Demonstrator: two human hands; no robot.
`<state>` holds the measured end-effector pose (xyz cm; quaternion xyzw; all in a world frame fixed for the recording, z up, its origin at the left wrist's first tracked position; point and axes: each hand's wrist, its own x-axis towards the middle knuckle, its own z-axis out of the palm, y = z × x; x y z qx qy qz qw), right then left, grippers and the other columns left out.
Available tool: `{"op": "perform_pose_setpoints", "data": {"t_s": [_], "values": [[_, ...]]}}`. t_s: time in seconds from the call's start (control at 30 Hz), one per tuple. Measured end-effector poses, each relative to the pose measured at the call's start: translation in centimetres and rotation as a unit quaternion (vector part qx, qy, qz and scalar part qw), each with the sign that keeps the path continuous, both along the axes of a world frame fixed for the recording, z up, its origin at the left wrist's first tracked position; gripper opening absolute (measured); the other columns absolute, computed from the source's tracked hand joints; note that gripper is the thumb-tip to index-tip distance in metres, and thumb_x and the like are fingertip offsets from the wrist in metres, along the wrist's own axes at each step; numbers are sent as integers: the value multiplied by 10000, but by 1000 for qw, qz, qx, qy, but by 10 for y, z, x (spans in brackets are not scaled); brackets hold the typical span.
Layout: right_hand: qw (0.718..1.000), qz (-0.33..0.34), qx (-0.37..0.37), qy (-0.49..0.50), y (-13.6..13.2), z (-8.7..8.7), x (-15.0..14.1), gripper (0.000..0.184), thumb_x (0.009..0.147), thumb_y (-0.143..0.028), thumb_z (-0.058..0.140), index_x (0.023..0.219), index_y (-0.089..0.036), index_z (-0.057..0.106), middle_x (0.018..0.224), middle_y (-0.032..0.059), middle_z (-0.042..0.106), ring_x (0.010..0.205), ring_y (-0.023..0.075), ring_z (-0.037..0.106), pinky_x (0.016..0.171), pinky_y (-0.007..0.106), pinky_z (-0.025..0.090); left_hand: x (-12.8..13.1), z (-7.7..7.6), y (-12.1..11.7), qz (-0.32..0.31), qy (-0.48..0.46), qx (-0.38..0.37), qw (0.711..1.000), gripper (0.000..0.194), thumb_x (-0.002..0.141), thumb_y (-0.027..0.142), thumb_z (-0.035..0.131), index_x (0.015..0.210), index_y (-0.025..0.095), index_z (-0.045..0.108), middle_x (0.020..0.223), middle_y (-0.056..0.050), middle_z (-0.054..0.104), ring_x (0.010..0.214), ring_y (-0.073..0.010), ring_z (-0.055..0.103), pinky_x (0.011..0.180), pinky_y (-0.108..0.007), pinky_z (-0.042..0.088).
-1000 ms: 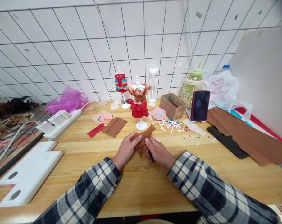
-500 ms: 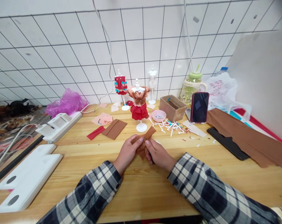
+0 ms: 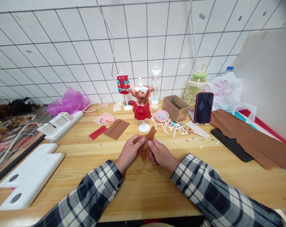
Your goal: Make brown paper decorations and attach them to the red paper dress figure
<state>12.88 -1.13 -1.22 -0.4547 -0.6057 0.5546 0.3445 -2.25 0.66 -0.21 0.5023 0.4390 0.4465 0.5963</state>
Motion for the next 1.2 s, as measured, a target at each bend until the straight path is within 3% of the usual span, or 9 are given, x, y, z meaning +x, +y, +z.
{"op": "perform_pose_setpoints", "data": {"t_s": [0.4, 0.5, 0.6, 0.8, 1.2], "values": [[1000, 10, -7, 1, 0, 3, 2, 316, 953, -514, 312, 833, -233, 388, 494, -87, 473, 347, 84, 452, 338, 181, 373, -1, 3, 1, -12, 36, 19, 999, 256, 766, 395, 677, 849, 156, 640, 842, -29, 661, 795, -168, 587, 762, -284, 451], [999, 11, -25, 16, 1, 4, 2, 326, 945, -522, 316, 817, -230, 383, 472, -90, 463, 338, 86, 443, 323, 174, 351, -3, 1, 2, 17, 44, 20, 999, 278, 748, 384, 694, 924, 178, 634, 865, -20, 666, 803, -167, 596, 770, -285, 455], [998, 8, -46, 44, 1, 6, 2, 340, 941, -530, 299, 843, -223, 410, 470, -85, 475, 331, 87, 448, 314, 171, 333, -4, 0, 2, 30, 24, 6, 999, 350, 747, 371, 696, 1040, 202, 603, 843, -6, 667, 772, -161, 606, 753, -290, 464], [993, -1, -101, 61, 1, 9, 1, 351, 933, -536, 292, 868, -219, 428, 468, -76, 507, 335, 97, 473, 324, 180, 346, -3, 4, -1, -1, -24, -15, 1000, 380, 755, 375, 690, 1074, 194, 593, 808, -13, 670, 742, -164, 619, 730, -289, 477], [996, -7, -60, 69, 1, 7, 2, 392, 900, -588, 311, 851, -215, 424, 459, -102, 435, 311, 81, 385, 316, 190, 373, -3, 3, -2, -39, -56, -16, 998, 362, 773, 339, 677, 1086, 192, 566, 798, -5, 661, 758, -176, 630, 772, -314, 475]]}}
